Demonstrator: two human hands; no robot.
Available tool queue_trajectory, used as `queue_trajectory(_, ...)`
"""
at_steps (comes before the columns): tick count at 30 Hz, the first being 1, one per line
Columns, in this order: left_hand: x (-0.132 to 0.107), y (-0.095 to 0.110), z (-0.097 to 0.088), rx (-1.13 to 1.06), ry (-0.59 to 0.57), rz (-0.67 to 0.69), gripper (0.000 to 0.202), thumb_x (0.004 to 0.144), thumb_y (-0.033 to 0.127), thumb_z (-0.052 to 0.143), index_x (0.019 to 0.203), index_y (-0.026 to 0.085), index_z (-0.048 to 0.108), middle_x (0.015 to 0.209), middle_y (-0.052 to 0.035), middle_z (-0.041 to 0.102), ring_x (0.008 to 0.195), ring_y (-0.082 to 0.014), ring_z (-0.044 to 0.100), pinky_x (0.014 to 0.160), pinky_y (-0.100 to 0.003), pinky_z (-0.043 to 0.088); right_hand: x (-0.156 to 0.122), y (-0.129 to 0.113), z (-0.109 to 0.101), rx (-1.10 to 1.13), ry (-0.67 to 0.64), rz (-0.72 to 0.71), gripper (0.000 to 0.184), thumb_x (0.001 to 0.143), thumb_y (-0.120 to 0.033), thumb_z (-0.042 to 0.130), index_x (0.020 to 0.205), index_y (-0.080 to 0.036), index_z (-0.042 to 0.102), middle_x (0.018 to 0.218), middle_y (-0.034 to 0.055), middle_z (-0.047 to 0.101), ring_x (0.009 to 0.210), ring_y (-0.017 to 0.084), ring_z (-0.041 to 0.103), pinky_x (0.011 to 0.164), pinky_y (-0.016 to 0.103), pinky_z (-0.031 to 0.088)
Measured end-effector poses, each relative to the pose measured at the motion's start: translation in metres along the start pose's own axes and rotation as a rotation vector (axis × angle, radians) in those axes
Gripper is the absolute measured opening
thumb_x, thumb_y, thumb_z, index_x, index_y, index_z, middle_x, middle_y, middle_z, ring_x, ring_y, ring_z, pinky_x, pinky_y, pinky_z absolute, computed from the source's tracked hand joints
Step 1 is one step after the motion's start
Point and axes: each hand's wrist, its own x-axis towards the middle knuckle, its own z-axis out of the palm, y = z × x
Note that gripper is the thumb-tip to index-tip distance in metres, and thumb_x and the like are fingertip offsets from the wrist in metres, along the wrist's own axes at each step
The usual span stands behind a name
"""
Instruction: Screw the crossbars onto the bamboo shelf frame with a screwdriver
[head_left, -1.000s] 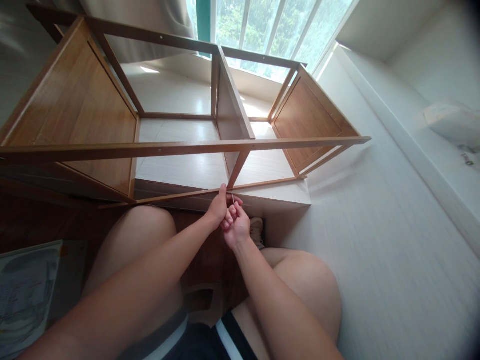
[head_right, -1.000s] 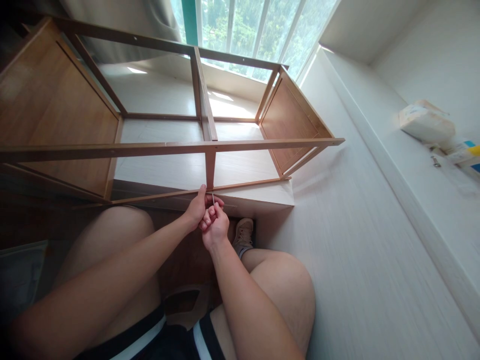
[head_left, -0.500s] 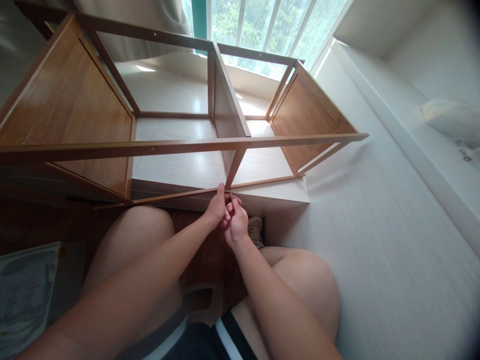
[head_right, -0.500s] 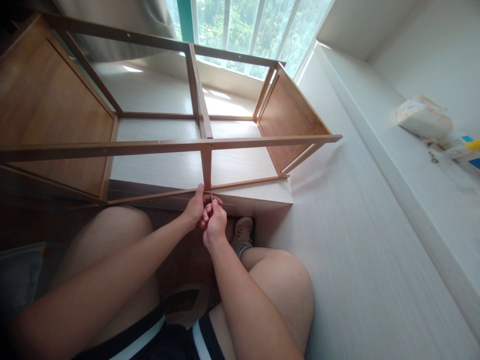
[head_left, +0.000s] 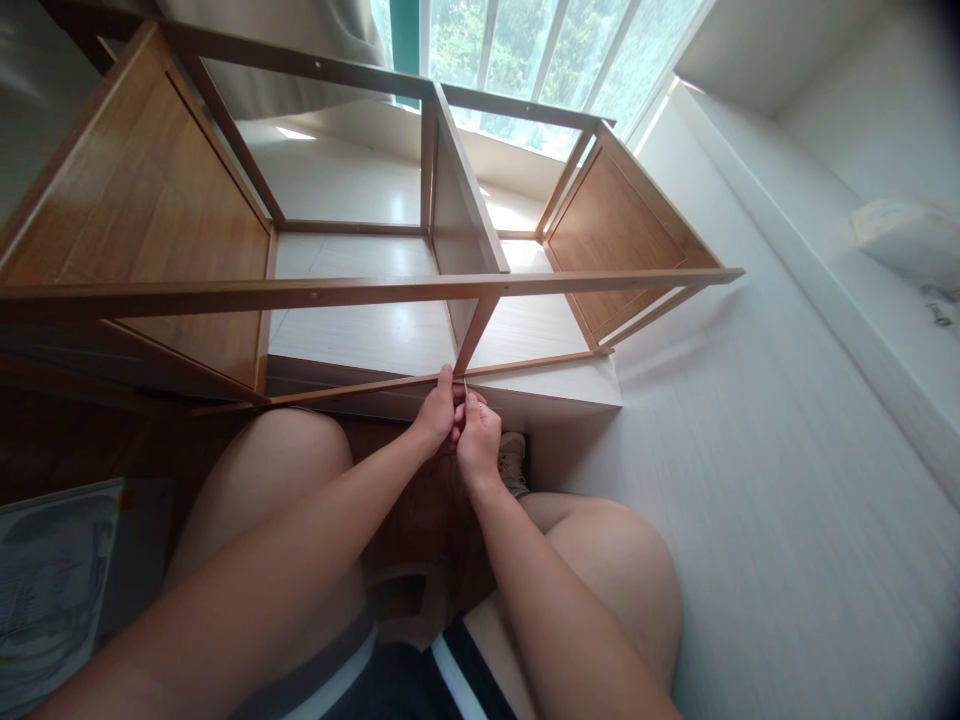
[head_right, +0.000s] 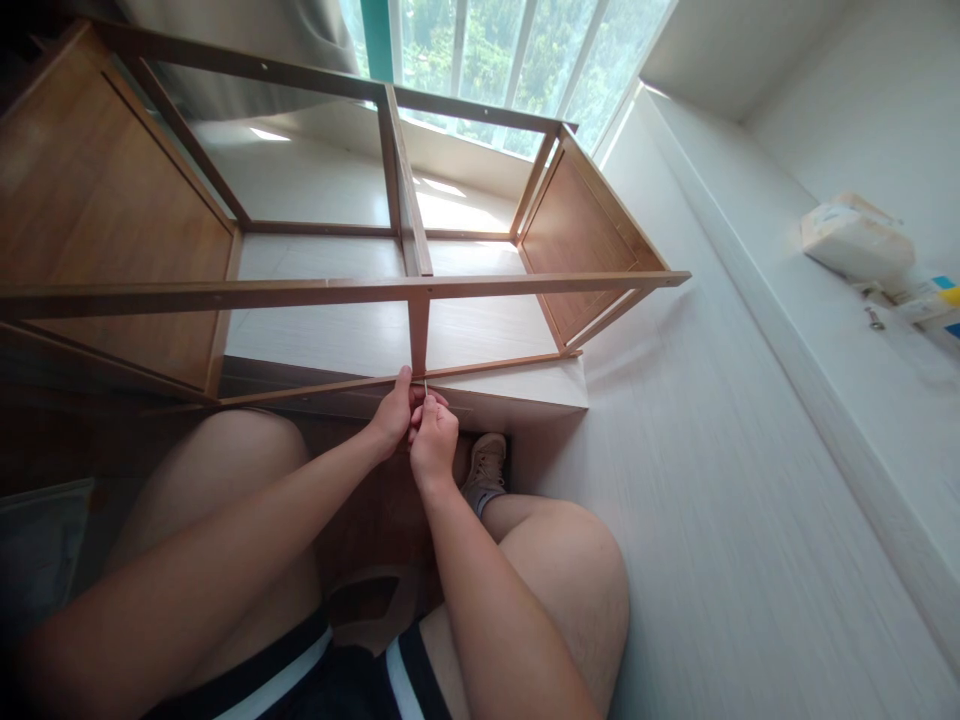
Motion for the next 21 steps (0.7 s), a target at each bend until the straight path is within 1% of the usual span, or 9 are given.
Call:
queue_trajectory(2,-0.001,0.000,0.000,0.006,0.003,-0.032,0.087,0.088,0.077,0.014,0.096,0.014,0.074,0.034,0.0019,0.039,0.027,-0.0140,0.036,0.032,-0.026,0.026,0.000,-0.004,0.001,0.084,-0.052,0.085,0.042,0.093,-0.050,0.043,0.061,-0.022,0.045,0.040,-0.0068,0.039,0.033,0.010,0.031,0.034,0.022,0.022)
queue_trajectory(5,-0.002,0.001,-0.001,0.009,0.031,-0.056,0.090,0.086,0.080,0.014,0.096,0.015,0.074,0.038,0.0008,0.045,0.028,-0.0136,0.040,0.031,-0.026,0.027,0.001,-0.010,0.000,0.212,-0.131,0.206,0.039,0.092,-0.048,0.042,0.063,-0.023,0.039,0.041,-0.0083,0.034,0.032,0.009,0.029,0.033,0.021,0.024)
queue_trajectory(9,-0.002,0.001,-0.003,0.007,0.046,-0.061,0.091,0.082,0.084,0.016,0.094,0.016,0.075,0.045,-0.0003,0.051,0.031,-0.0131,0.045,0.030,-0.025,0.027,0.001,-0.014,-0.003,0.358,-0.191,0.313,0.036,0.094,-0.038,0.038,0.062,-0.024,0.035,0.040,-0.0081,0.029,0.032,0.010,0.027,0.033,0.020,0.025)
queue_trajectory(13,-0.001,0.001,-0.004,0.009,0.047,-0.046,0.087,0.084,0.082,0.019,0.092,0.015,0.075,0.048,-0.0010,0.054,0.033,-0.0117,0.046,0.031,-0.024,0.028,0.000,-0.010,-0.003,0.475,-0.206,0.364,0.037,0.096,-0.036,0.036,0.061,-0.023,0.033,0.040,-0.0077,0.028,0.033,0.010,0.026,0.033,0.019,0.024)
queue_trajectory(16,0.000,0.000,-0.004,0.017,0.046,-0.035,0.088,0.086,0.080,0.017,0.092,0.014,0.075,0.048,-0.0013,0.055,0.034,-0.0116,0.047,0.032,-0.024,0.029,-0.001,-0.008,-0.002,0.536,-0.198,0.382,0.039,0.097,-0.036,0.036,0.061,-0.023,0.032,0.039,-0.0076,0.029,0.033,0.010,0.026,0.034,0.018,0.022)
queue_trajectory(21,-0.001,0.001,-0.003,0.039,0.044,-0.051,0.088,0.086,0.080,0.016,0.094,0.015,0.075,0.043,0.0011,0.049,0.029,-0.0121,0.043,0.028,-0.025,0.028,-0.003,-0.009,0.001,0.598,-0.193,0.386,0.040,0.099,-0.036,0.035,0.062,-0.021,0.036,0.040,-0.0073,0.032,0.032,0.009,0.026,0.033,0.017,0.020)
